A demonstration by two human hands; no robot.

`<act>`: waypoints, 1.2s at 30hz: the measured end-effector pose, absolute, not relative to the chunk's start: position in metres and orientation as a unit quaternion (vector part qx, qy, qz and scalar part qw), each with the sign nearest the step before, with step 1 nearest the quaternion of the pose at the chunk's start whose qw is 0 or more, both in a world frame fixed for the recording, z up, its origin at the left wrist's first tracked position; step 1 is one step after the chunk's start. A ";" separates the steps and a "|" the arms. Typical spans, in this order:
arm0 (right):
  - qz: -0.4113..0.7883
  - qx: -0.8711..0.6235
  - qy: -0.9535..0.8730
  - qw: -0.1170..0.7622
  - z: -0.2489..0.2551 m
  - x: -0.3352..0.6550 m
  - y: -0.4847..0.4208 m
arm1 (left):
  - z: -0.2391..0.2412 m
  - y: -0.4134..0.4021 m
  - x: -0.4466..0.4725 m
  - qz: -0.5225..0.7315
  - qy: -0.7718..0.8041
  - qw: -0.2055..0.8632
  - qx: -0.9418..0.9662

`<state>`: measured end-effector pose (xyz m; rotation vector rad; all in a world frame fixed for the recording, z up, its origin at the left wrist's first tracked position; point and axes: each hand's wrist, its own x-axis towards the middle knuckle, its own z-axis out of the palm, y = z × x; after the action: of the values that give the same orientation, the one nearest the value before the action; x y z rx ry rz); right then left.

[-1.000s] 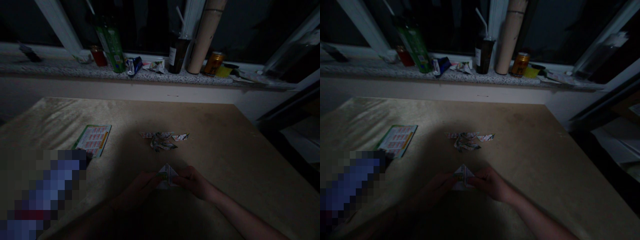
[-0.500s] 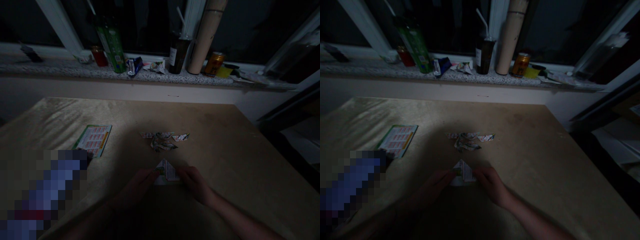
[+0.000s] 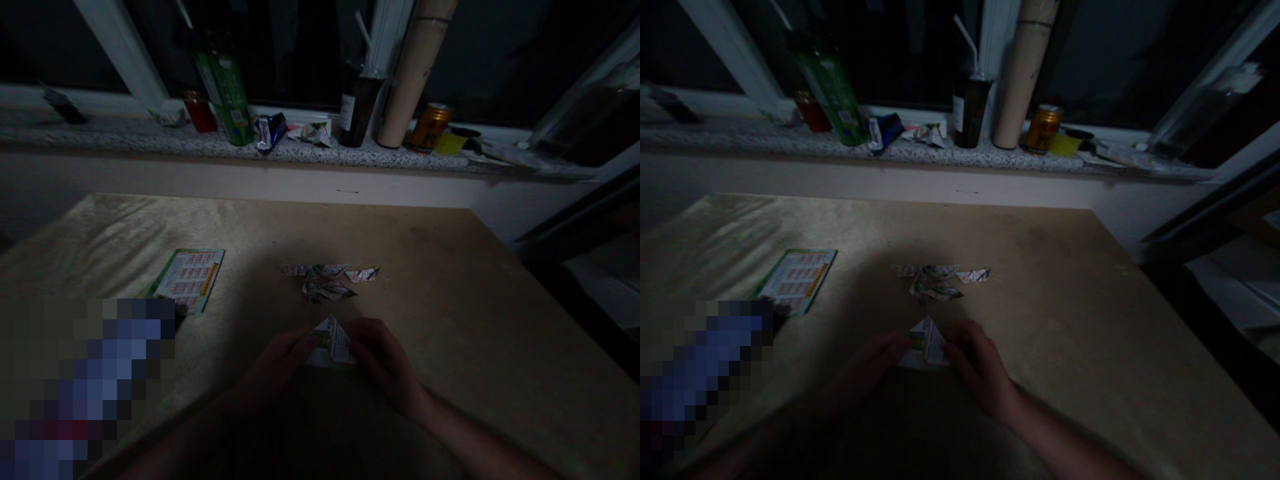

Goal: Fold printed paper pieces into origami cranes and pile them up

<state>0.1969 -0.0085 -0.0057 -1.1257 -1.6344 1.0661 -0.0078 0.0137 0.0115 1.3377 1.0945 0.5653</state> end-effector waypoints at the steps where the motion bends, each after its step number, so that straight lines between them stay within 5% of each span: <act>1: 0.423 -0.435 -0.669 0.430 -0.005 0.197 -0.009 | 0.011 0.014 -0.008 0.248 0.475 0.615 0.579; 36: 0.384 -0.438 -0.669 0.462 0.002 0.199 -0.004 | 0.007 0.002 -0.016 0.265 0.388 0.604 0.644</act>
<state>0.1990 -0.0041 0.0024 -1.0768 -1.6454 0.9434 -0.0164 0.0021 0.0067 1.4914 0.8970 0.6131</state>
